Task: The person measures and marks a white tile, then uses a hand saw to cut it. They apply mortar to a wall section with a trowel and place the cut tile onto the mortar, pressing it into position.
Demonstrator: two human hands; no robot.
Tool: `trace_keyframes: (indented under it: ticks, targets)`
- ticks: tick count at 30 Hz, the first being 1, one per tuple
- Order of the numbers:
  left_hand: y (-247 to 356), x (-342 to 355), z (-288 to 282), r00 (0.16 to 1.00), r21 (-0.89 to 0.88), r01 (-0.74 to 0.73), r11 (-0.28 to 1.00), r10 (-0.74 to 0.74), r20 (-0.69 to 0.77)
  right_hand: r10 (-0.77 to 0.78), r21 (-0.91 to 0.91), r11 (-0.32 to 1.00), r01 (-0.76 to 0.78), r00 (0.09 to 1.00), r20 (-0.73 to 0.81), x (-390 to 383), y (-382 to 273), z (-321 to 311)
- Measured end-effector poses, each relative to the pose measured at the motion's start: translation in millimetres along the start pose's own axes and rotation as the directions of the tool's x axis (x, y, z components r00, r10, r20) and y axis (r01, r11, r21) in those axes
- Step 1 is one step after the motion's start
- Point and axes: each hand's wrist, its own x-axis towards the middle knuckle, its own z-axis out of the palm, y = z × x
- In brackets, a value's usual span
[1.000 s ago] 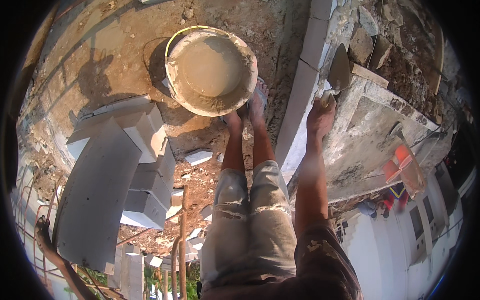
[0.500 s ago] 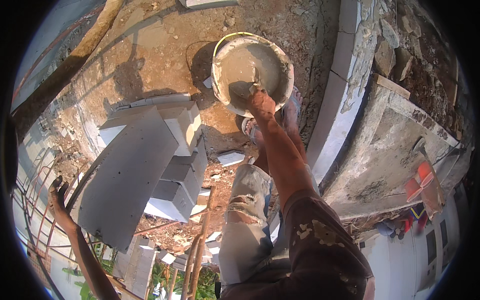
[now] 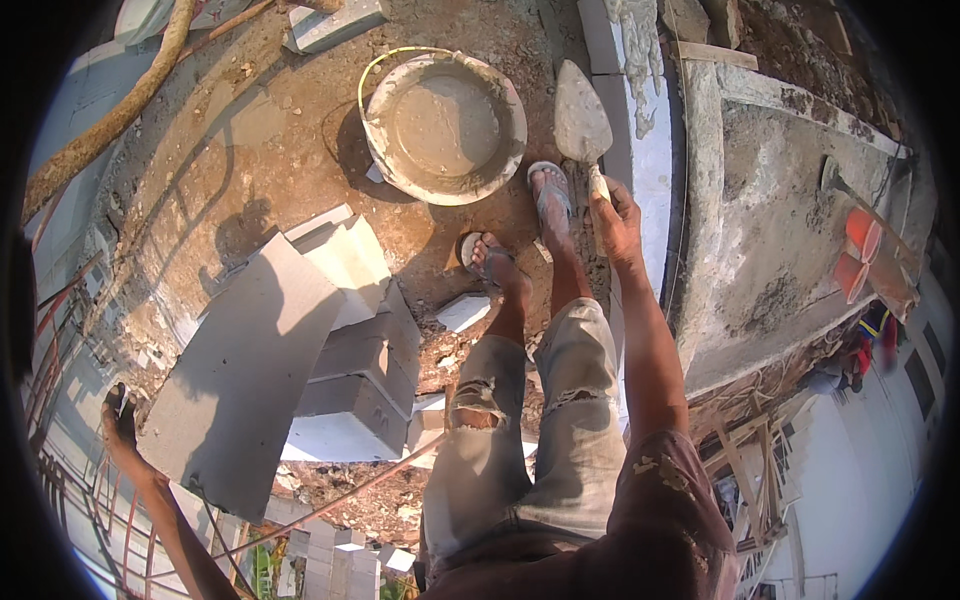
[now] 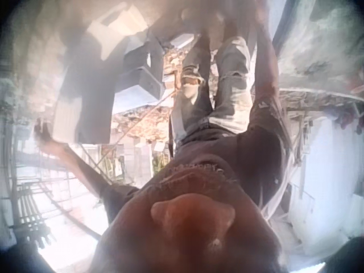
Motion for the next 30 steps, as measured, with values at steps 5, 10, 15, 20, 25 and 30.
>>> trace_keyframes:
  ticks: [5, 10, 15, 20, 25, 30]
  targets:
    - [4.0, 3.9, -2.3, 1.000, -0.020, 0.020, 1.000, -0.020, -0.003, -0.187, -0.328, 0.941, 0.087, 0.940, -0.286, 47.8, 3.0, -51.6]
    - [2.8, 12.9, -16.8, 0.999, -0.019, 0.009, 1.000, -0.008, 0.038, -0.410, -0.727, 0.683, 0.074, 0.862, -0.298, 24.3, 43.2, -85.0]
    - [-31.6, 75.0, -103.2, 0.982, -0.086, 0.065, 0.994, -0.049, 0.181, -0.394, -0.832, 0.554, -0.041, 0.867, -0.305, -26.6, 86.6, -110.1]
    - [6.2, 13.4, -17.3, 1.000, -0.008, 0.015, 1.000, -0.015, -0.026, -0.368, -0.848, 0.499, -0.181, 0.841, -0.396, 1.0, 60.6, -95.4]
    - [3.0, 24.5, -30.7, 0.999, -0.006, -0.013, 1.000, 0.013, 0.032, -0.581, -0.882, 0.471, -0.018, 0.746, -0.326, 56.5, 34.0, -91.1]
    - [-72.0, 129.6, -99.5, 0.983, 0.121, -0.039, 0.992, 0.017, 0.181, -0.535, -0.888, 0.450, -0.095, 0.768, -0.353, 84.9, -2.2, -95.2]
